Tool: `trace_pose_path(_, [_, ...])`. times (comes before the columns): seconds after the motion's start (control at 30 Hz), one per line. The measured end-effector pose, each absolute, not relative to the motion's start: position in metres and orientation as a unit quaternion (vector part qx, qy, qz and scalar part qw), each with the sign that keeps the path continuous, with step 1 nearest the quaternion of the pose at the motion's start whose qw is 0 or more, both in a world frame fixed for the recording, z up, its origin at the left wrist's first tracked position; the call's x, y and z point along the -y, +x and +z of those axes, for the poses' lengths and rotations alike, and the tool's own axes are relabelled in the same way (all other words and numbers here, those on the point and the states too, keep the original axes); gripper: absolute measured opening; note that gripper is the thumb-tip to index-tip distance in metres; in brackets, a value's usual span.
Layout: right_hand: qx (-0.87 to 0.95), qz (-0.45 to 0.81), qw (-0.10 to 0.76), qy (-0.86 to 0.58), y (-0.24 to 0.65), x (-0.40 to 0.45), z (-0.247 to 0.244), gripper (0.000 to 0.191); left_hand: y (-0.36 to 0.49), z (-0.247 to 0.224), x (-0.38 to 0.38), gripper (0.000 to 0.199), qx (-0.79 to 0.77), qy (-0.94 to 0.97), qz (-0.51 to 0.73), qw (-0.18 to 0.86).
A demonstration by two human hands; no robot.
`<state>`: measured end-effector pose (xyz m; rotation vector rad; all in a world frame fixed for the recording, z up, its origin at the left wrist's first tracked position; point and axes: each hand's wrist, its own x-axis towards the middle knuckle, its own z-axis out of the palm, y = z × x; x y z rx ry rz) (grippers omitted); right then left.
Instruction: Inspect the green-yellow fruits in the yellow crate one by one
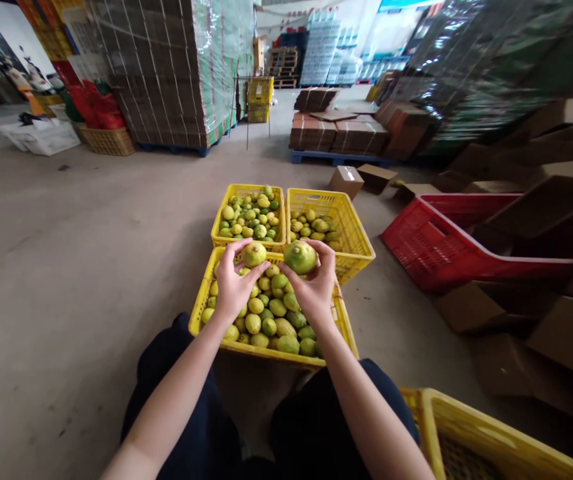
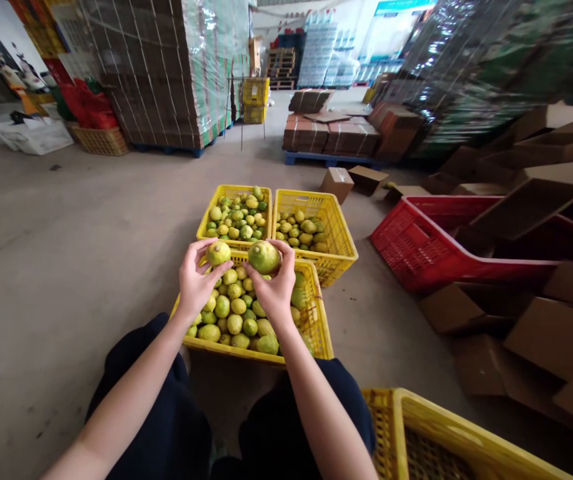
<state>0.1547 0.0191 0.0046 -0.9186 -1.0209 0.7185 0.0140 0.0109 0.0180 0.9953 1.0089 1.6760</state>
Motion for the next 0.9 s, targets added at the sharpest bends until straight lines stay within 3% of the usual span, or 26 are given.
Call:
trace_pose_path(0.47, [0.454,0.327,0.711,-0.426,0.149,-0.013,0.005,0.057,0.017,0.019,-0.01,0.05,-0.415,0.373,0.682,0.472])
trace_pose_path(0.67, [0.333,0.466,0.717,-0.397,0.148,-0.018,0.007,0.051,0.012,0.018,-0.014,0.048,-0.42,0.334,0.679,0.501])
trace_pose_path(0.9, [0.267,0.615,0.67,-0.318,0.154,-0.024,0.015,0.028,0.002,0.016,-0.025,0.037,-0.369,0.243,0.592,0.674])
